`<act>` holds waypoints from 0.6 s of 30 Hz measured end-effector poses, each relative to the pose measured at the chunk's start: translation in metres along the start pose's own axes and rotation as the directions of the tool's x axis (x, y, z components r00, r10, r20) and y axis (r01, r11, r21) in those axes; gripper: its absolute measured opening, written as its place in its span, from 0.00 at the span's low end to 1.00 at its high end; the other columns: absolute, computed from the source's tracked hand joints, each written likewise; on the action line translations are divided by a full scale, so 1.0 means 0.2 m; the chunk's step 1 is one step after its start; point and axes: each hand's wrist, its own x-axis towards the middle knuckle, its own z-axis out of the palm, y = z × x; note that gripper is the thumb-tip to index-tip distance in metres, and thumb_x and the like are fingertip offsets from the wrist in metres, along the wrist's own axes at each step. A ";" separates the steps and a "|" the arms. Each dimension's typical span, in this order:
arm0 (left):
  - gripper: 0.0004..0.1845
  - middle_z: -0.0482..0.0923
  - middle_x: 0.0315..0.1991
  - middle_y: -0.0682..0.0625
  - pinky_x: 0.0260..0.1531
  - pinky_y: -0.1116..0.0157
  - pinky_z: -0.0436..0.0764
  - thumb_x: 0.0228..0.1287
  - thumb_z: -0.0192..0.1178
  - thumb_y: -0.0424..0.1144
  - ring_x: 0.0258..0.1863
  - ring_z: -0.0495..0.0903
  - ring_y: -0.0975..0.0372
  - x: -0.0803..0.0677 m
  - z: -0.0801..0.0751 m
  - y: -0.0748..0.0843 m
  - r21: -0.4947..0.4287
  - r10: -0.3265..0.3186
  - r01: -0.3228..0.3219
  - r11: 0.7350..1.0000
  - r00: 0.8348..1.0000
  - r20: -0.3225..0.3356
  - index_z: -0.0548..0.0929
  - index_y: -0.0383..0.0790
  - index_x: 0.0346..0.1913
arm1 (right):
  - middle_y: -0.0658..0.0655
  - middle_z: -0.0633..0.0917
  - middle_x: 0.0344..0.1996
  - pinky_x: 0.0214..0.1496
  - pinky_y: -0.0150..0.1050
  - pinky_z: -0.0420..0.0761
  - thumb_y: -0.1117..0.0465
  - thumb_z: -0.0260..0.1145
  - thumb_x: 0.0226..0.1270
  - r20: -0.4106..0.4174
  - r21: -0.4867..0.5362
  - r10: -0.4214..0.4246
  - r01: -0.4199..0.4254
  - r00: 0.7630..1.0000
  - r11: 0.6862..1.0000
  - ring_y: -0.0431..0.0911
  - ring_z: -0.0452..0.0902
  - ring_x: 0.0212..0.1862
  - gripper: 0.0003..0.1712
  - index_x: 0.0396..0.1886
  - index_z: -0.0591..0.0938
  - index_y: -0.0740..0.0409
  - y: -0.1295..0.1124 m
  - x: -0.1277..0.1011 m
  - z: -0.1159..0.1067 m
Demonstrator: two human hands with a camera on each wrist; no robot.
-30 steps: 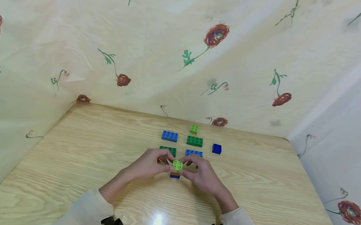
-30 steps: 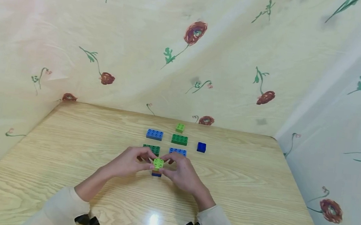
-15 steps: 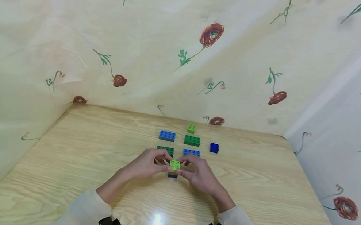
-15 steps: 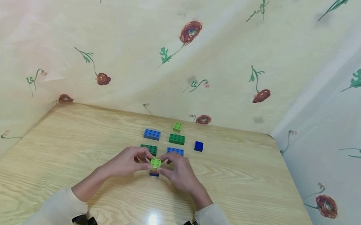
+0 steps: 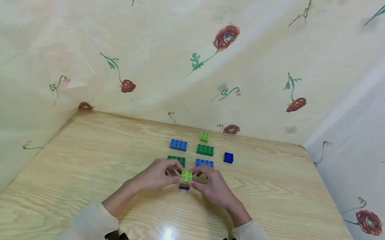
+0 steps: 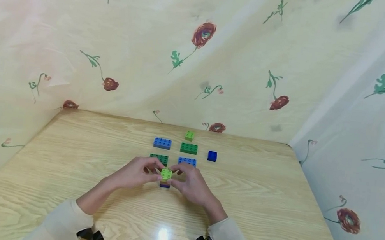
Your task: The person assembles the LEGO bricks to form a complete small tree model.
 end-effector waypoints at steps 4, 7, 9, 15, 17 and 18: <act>0.14 0.85 0.50 0.54 0.47 0.63 0.85 0.73 0.65 0.47 0.47 0.85 0.64 0.00 -0.01 0.01 0.015 -0.001 0.001 1.000 1.000 0.014 0.83 0.49 0.56 | 0.47 0.86 0.50 0.56 0.47 0.80 0.57 0.72 0.70 -0.007 -0.019 -0.010 0.010 1.000 1.000 0.47 0.80 0.52 0.17 0.56 0.85 0.49 0.00 0.00 0.00; 0.13 0.85 0.51 0.55 0.48 0.61 0.84 0.74 0.64 0.48 0.48 0.84 0.64 0.00 -0.02 0.01 0.025 -0.008 0.007 1.000 1.000 0.012 0.84 0.50 0.56 | 0.47 0.86 0.50 0.55 0.46 0.80 0.57 0.73 0.69 -0.010 -0.023 -0.010 0.010 1.000 1.000 0.47 0.80 0.52 0.17 0.56 0.85 0.49 0.01 -0.01 0.01; 0.14 0.85 0.50 0.55 0.48 0.60 0.83 0.74 0.63 0.49 0.48 0.83 0.64 -0.01 -0.03 0.01 0.031 -0.016 0.016 0.999 1.000 -0.011 0.85 0.49 0.56 | 0.47 0.86 0.50 0.56 0.46 0.80 0.56 0.73 0.69 -0.008 -0.023 -0.009 0.009 1.000 1.000 0.47 0.80 0.52 0.17 0.56 0.85 0.49 0.01 -0.01 0.01; 0.13 0.86 0.45 0.56 0.50 0.57 0.80 0.73 0.64 0.47 0.47 0.81 0.62 0.02 -0.09 0.00 0.060 -0.027 0.034 0.998 0.992 -0.121 0.87 0.47 0.54 | 0.47 0.87 0.49 0.56 0.48 0.80 0.56 0.73 0.69 -0.009 -0.019 -0.003 0.003 1.000 1.000 0.47 0.80 0.52 0.17 0.57 0.85 0.49 0.00 -0.01 0.01; 0.13 0.87 0.47 0.55 0.54 0.54 0.81 0.72 0.66 0.46 0.50 0.82 0.60 0.03 -0.11 -0.01 0.083 -0.028 0.040 0.996 0.989 -0.142 0.87 0.47 0.54 | 0.47 0.87 0.49 0.57 0.48 0.80 0.56 0.73 0.69 -0.008 -0.021 0.003 -0.003 1.000 1.000 0.47 0.80 0.52 0.18 0.57 0.85 0.49 0.00 0.00 0.01; 0.13 0.87 0.48 0.54 0.55 0.52 0.81 0.71 0.66 0.45 0.52 0.83 0.59 0.04 -0.11 -0.01 0.093 -0.028 0.043 0.995 0.989 -0.148 0.87 0.46 0.54 | 0.46 0.87 0.49 0.57 0.47 0.80 0.56 0.73 0.69 -0.008 -0.022 0.007 -0.007 1.000 1.000 0.47 0.80 0.53 0.18 0.57 0.85 0.49 0.00 0.00 0.01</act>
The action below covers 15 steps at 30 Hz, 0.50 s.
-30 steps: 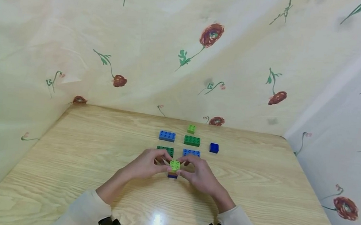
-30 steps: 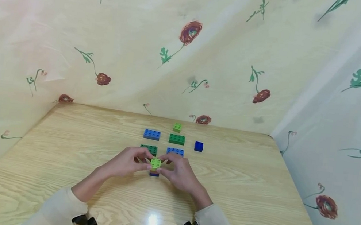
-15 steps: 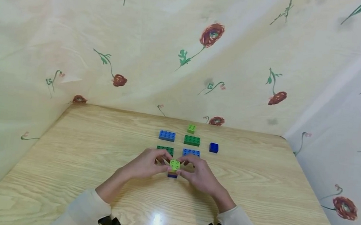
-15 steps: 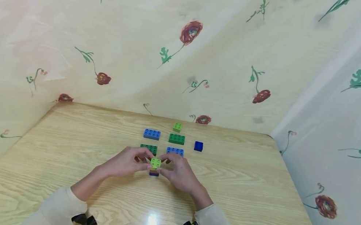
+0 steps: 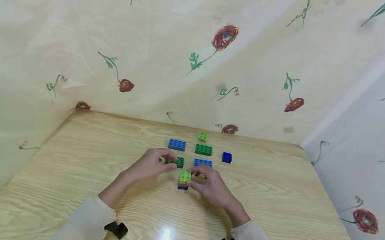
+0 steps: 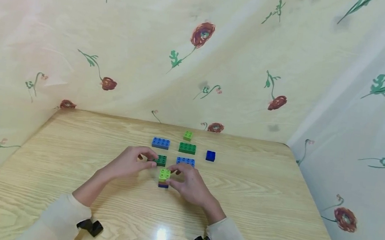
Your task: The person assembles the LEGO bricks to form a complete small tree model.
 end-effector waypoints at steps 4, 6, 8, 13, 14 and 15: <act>0.16 0.86 0.56 0.49 0.60 0.47 0.80 0.70 0.68 0.44 0.61 0.81 0.53 0.04 -0.02 -0.01 0.051 -0.007 0.007 0.999 1.000 -0.003 0.86 0.44 0.57 | 0.47 0.86 0.50 0.57 0.47 0.80 0.56 0.72 0.70 0.004 -0.002 0.014 -0.014 1.000 1.000 0.46 0.80 0.53 0.18 0.57 0.85 0.49 0.00 0.00 0.00; 0.17 0.84 0.59 0.48 0.62 0.46 0.79 0.70 0.68 0.43 0.64 0.79 0.50 0.06 -0.03 -0.02 0.066 -0.015 0.015 0.998 1.000 -0.002 0.86 0.44 0.58 | 0.47 0.86 0.50 0.57 0.47 0.79 0.56 0.72 0.70 0.004 -0.002 0.020 -0.020 1.000 1.000 0.47 0.80 0.53 0.18 0.57 0.85 0.49 0.00 0.00 -0.01; 0.17 0.83 0.61 0.48 0.64 0.46 0.78 0.69 0.68 0.43 0.66 0.77 0.49 0.09 -0.03 -0.03 0.085 -0.021 0.021 0.996 1.000 -0.003 0.85 0.44 0.59 | 0.47 0.86 0.50 0.57 0.48 0.79 0.56 0.72 0.70 0.007 0.001 0.022 -0.022 1.000 1.000 0.47 0.80 0.53 0.18 0.57 0.85 0.50 -0.01 0.00 -0.01; 0.19 0.82 0.61 0.48 0.65 0.45 0.76 0.68 0.70 0.41 0.66 0.76 0.49 0.13 -0.02 -0.06 0.115 -0.028 0.027 0.993 1.000 0.003 0.85 0.42 0.59 | 0.47 0.87 0.50 0.57 0.48 0.80 0.55 0.72 0.70 0.016 0.006 0.023 -0.023 1.000 1.000 0.48 0.80 0.54 0.18 0.57 0.85 0.50 -0.01 0.00 -0.01; 0.19 0.82 0.61 0.48 0.65 0.46 0.76 0.68 0.70 0.41 0.65 0.76 0.50 0.14 -0.02 -0.06 0.121 -0.030 0.029 0.992 1.000 0.006 0.85 0.42 0.60 | 0.47 0.87 0.50 0.57 0.48 0.80 0.55 0.73 0.69 0.016 0.006 0.024 -0.024 1.000 1.000 0.48 0.80 0.54 0.18 0.57 0.85 0.50 -0.01 0.00 -0.01; 0.20 0.82 0.61 0.48 0.65 0.46 0.76 0.67 0.70 0.41 0.65 0.76 0.50 0.15 -0.01 -0.07 0.125 -0.033 0.032 0.992 0.999 0.008 0.85 0.42 0.60 | 0.47 0.87 0.50 0.57 0.48 0.80 0.55 0.73 0.69 0.016 0.005 0.024 -0.024 1.000 1.000 0.47 0.80 0.54 0.18 0.57 0.85 0.49 -0.01 0.00 -0.01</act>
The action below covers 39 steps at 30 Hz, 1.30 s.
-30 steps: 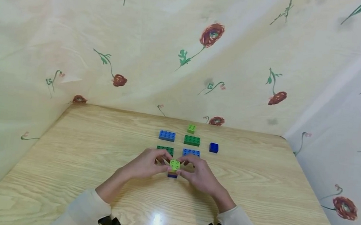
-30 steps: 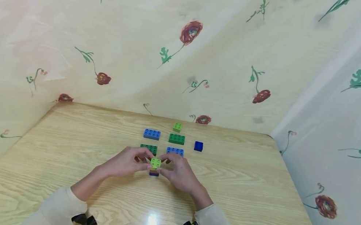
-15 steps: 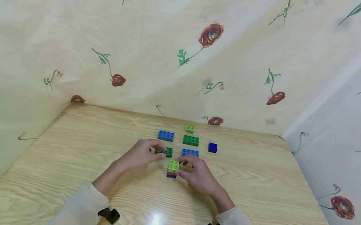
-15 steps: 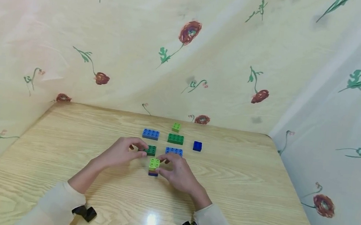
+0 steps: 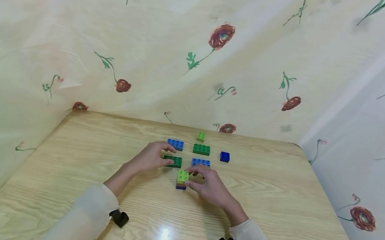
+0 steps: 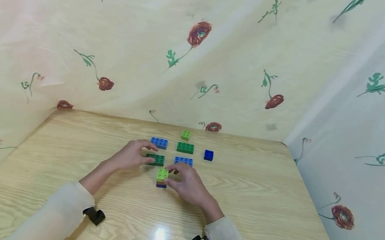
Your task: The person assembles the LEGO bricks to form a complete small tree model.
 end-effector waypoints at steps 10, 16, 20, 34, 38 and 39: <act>0.22 0.83 0.59 0.50 0.64 0.48 0.77 0.66 0.71 0.41 0.63 0.77 0.52 0.03 0.02 -0.03 0.009 -0.036 0.036 0.999 0.999 0.027 0.84 0.42 0.61 | 0.47 0.87 0.50 0.55 0.48 0.81 0.55 0.72 0.70 0.001 -0.001 0.000 0.000 1.000 1.000 0.47 0.80 0.53 0.18 0.57 0.85 0.49 0.00 0.00 0.01; 0.21 0.85 0.56 0.50 0.62 0.52 0.80 0.65 0.73 0.41 0.59 0.81 0.54 0.04 0.02 -0.03 0.016 -0.048 0.047 0.999 0.998 0.050 0.85 0.41 0.59 | 0.47 0.87 0.49 0.56 0.49 0.80 0.55 0.72 0.70 0.001 0.002 0.008 -0.008 1.000 1.000 0.47 0.80 0.53 0.18 0.57 0.85 0.49 -0.01 0.00 0.00; 0.21 0.85 0.55 0.50 0.61 0.53 0.81 0.63 0.74 0.41 0.56 0.82 0.57 0.05 0.03 -0.03 0.032 -0.052 0.050 0.998 0.997 0.065 0.86 0.43 0.57 | 0.47 0.87 0.49 0.56 0.48 0.80 0.55 0.73 0.69 0.000 -0.001 0.010 -0.010 1.000 1.000 0.47 0.80 0.53 0.18 0.57 0.85 0.49 -0.01 -0.01 0.00; 0.19 0.84 0.55 0.50 0.55 0.55 0.82 0.64 0.73 0.43 0.53 0.81 0.58 0.04 -0.01 -0.01 0.024 -0.050 0.048 0.999 0.996 0.074 0.87 0.45 0.57 | 0.48 0.87 0.49 0.57 0.48 0.80 0.56 0.72 0.70 0.001 0.000 0.012 -0.012 1.000 1.000 0.49 0.80 0.54 0.18 0.57 0.85 0.50 -0.01 0.00 0.00; 0.20 0.84 0.58 0.49 0.57 0.52 0.81 0.64 0.73 0.44 0.58 0.81 0.56 0.02 -0.03 0.01 -0.003 -0.030 0.031 1.000 0.998 0.063 0.86 0.46 0.58 | 0.48 0.87 0.49 0.57 0.48 0.80 0.57 0.72 0.69 0.002 -0.003 0.011 -0.011 1.000 1.000 0.49 0.81 0.54 0.18 0.57 0.85 0.50 -0.01 0.00 0.00; 0.20 0.84 0.58 0.49 0.58 0.52 0.81 0.64 0.73 0.44 0.58 0.81 0.55 0.02 -0.04 0.02 -0.009 -0.026 0.026 1.000 0.998 0.059 0.86 0.46 0.58 | 0.48 0.87 0.49 0.57 0.48 0.80 0.57 0.72 0.69 0.002 -0.003 0.010 -0.010 1.000 1.000 0.49 0.81 0.54 0.18 0.57 0.85 0.50 -0.01 0.00 0.00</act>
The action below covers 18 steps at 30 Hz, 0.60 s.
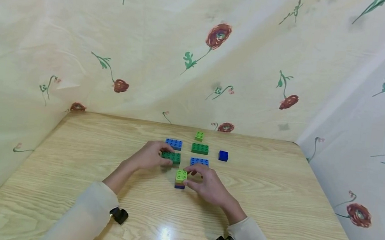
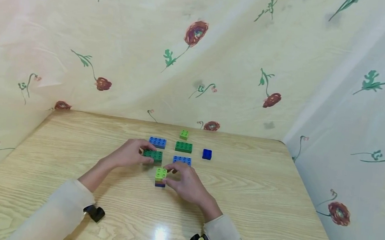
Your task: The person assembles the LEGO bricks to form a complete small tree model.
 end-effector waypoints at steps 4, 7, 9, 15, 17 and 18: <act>0.20 0.85 0.57 0.49 0.58 0.53 0.82 0.65 0.72 0.43 0.58 0.81 0.55 -0.02 -0.01 0.02 -0.017 0.017 -0.018 1.000 1.000 -0.022 0.85 0.45 0.58 | 0.48 0.87 0.49 0.57 0.47 0.80 0.56 0.73 0.69 0.003 0.000 -0.003 0.003 1.000 1.000 0.48 0.81 0.54 0.18 0.57 0.85 0.50 0.00 0.00 0.00; 0.20 0.85 0.55 0.49 0.55 0.55 0.83 0.65 0.72 0.43 0.56 0.82 0.56 -0.03 -0.02 0.03 -0.036 0.030 -0.031 0.999 0.999 -0.041 0.86 0.45 0.58 | 0.48 0.87 0.49 0.56 0.46 0.80 0.56 0.73 0.69 0.003 0.001 0.003 -0.003 1.000 1.000 0.48 0.80 0.54 0.18 0.57 0.85 0.50 -0.01 0.00 0.00; 0.19 0.85 0.55 0.49 0.54 0.56 0.84 0.65 0.72 0.43 0.54 0.83 0.57 -0.04 -0.02 0.04 -0.044 0.040 -0.042 0.998 0.998 -0.055 0.86 0.45 0.58 | 0.48 0.87 0.49 0.56 0.46 0.80 0.57 0.73 0.69 0.004 0.008 0.006 -0.006 1.000 1.000 0.48 0.80 0.54 0.18 0.57 0.85 0.50 -0.01 0.00 -0.01; 0.19 0.86 0.52 0.49 0.52 0.56 0.84 0.65 0.72 0.43 0.51 0.82 0.58 -0.08 -0.03 0.07 -0.059 0.068 -0.074 0.996 0.993 -0.101 0.86 0.45 0.57 | 0.48 0.87 0.49 0.56 0.46 0.80 0.56 0.73 0.69 0.004 0.005 0.002 -0.002 1.000 1.000 0.48 0.80 0.53 0.18 0.57 0.85 0.51 -0.01 0.00 0.00; 0.19 0.86 0.52 0.50 0.52 0.56 0.84 0.64 0.73 0.44 0.50 0.82 0.59 -0.09 -0.03 0.08 -0.052 0.081 -0.087 0.995 0.991 -0.109 0.86 0.45 0.57 | 0.48 0.87 0.49 0.56 0.45 0.80 0.57 0.73 0.69 0.002 0.004 0.007 -0.007 1.000 1.000 0.48 0.80 0.53 0.18 0.57 0.85 0.50 -0.01 0.00 0.00; 0.19 0.86 0.51 0.51 0.52 0.57 0.84 0.64 0.73 0.44 0.50 0.82 0.59 -0.10 -0.03 0.08 -0.049 0.086 -0.092 0.994 0.990 -0.113 0.86 0.45 0.57 | 0.48 0.87 0.49 0.56 0.45 0.80 0.57 0.73 0.69 0.001 0.002 0.006 -0.006 1.000 1.000 0.48 0.81 0.53 0.18 0.57 0.85 0.50 -0.01 0.00 0.00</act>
